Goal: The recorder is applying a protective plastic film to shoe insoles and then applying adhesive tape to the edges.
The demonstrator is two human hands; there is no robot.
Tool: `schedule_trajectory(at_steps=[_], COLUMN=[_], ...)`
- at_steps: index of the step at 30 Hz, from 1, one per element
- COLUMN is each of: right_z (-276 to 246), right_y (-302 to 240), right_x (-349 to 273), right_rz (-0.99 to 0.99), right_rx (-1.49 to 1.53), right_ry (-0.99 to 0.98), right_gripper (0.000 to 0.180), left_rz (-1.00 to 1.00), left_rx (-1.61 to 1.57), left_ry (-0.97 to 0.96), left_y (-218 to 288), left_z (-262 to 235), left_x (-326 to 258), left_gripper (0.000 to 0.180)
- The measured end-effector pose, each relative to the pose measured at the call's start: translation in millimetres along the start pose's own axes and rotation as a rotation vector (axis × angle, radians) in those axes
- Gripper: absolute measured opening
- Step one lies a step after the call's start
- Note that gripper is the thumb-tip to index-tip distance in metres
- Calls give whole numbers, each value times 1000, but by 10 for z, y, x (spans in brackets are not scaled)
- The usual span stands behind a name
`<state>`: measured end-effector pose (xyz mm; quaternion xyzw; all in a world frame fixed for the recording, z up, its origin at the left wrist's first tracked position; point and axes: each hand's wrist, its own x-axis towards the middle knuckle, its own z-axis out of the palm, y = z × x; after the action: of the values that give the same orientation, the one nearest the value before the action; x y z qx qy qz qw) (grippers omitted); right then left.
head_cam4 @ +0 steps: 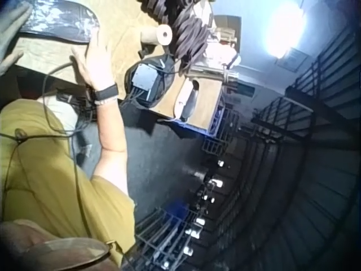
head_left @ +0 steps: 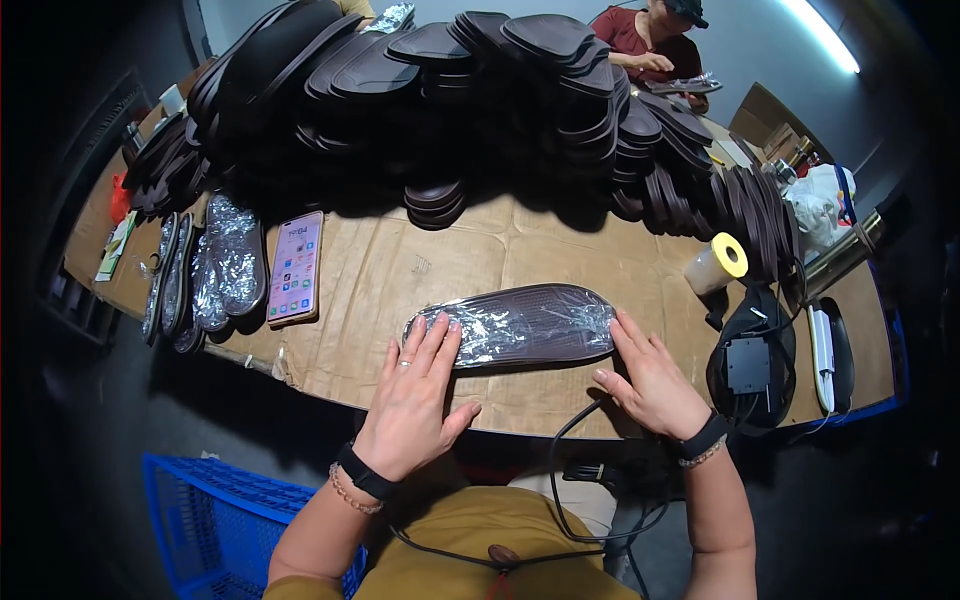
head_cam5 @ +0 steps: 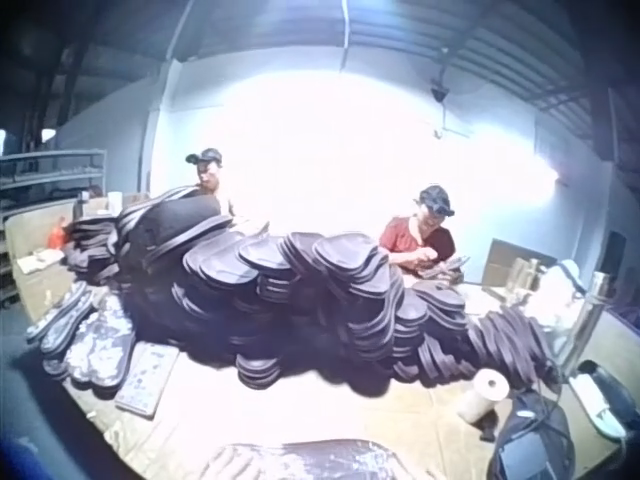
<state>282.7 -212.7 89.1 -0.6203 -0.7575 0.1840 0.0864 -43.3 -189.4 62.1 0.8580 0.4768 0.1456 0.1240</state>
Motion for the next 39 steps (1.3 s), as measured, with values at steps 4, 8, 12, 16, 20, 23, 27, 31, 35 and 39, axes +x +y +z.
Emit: schedule_trajectory(at_steps=[4, 8, 12, 16, 20, 23, 27, 31, 35, 39], right_z=[-114, -116, -146, 295, 732, 756, 644, 591, 308, 272], right_y=[-137, -318, -694, -1275, -1617, -1615, -1535, -1076, -858, -250], right_x=[-78, -228, -414, -141, 244, 365, 204, 106, 90, 104], right_rz=[5, 38, -80, -246, -382, -341, -288, -170, -38, 81], right_rx=[13, 58, 174, 152, 27, -39, -77, 6, -13, -138], right_ry=[-14, -39, 144, 83, 104, -15, 220, 99, 153, 85], right_gripper=[75, 73, 74, 85, 100, 103, 103, 98, 92, 98], left_rz=[29, 26, -48, -145, -95, -68, -105, -107, -117, -104], left_rx=[-37, -95, -169, -78, -58, -66, -120, -148, -140, -139], left_ry=[29, -60, 122, 78, 184, 256, 305, 309, 316, 276], left_y=[31, 4, -106, -140, -200, -234, -189, -141, -195, -151], left_z=[-77, -198, -164, 77, 188, 248, 198, 183, 206, 137], left_x=[-84, -249, -267, -291, -314, -314, -326, -290, -321, -297], left_gripper=[83, 80, 91, 99, 89, 83, 78, 77, 76, 77])
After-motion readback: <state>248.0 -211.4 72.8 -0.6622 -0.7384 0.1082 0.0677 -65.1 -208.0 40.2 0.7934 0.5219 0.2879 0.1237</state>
